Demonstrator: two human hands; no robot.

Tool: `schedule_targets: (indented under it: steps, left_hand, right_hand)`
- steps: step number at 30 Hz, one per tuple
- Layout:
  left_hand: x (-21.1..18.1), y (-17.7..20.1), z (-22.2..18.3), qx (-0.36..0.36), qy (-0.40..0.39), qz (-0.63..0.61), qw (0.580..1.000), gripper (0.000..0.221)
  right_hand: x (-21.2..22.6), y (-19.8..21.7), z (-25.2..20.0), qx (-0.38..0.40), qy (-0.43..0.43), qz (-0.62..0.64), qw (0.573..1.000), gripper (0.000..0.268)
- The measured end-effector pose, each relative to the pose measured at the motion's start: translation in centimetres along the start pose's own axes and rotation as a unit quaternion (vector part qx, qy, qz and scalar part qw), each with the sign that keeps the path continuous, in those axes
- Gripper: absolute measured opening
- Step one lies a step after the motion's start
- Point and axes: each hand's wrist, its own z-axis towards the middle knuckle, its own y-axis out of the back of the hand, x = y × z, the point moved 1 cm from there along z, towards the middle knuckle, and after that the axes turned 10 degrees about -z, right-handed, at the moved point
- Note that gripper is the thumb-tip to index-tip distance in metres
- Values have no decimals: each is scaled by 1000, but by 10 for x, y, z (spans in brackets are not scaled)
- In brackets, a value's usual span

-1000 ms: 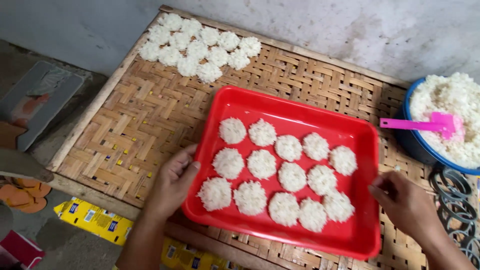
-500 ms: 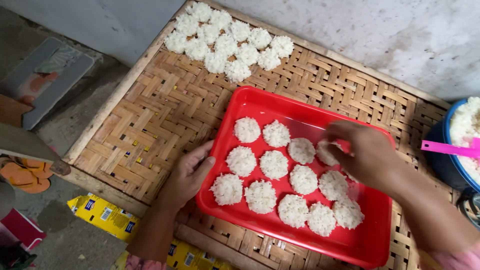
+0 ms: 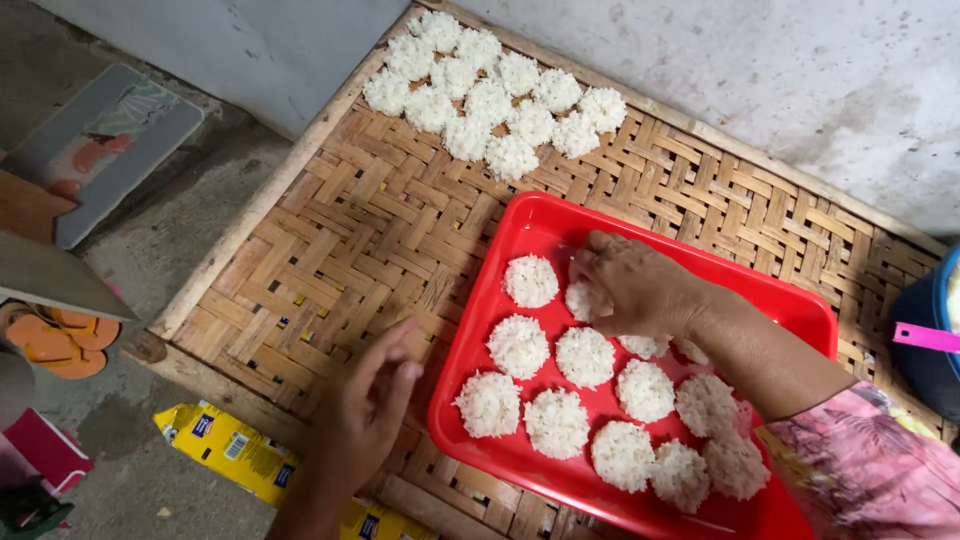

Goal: Filling circular molds with rice, pressing them with forks, and removing the formed cakes onto a drying mat.

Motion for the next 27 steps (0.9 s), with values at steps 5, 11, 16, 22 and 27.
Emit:
schedule_targets:
  steps: [5, 11, 16, 22, 27]
  left_hand:
    - [-6, 13, -30, -65, -59, 73, 993, 35]
    - [21, 10, -51, -95, -75, 68, 990, 32]
    - [19, 4, -43, -79, -172, 152, 970, 31]
    - [17, 4, -41, -58, -170, 135, 974, 27]
    - [25, 7, -40, -53, -204, 134, 968, 32]
  right_hand:
    - [-1, 18, 3, 49, 5, 26, 998, 48]
    - [-12, 40, 2, 122, -46, 219, 967, 58]
    - [-40, 35, 6, 93, 14, 440, 893, 42]
    - [-7, 98, 80, -38, 106, 648, 753, 52]
    - [44, 148, 186, -52, -53, 780, 622, 42]
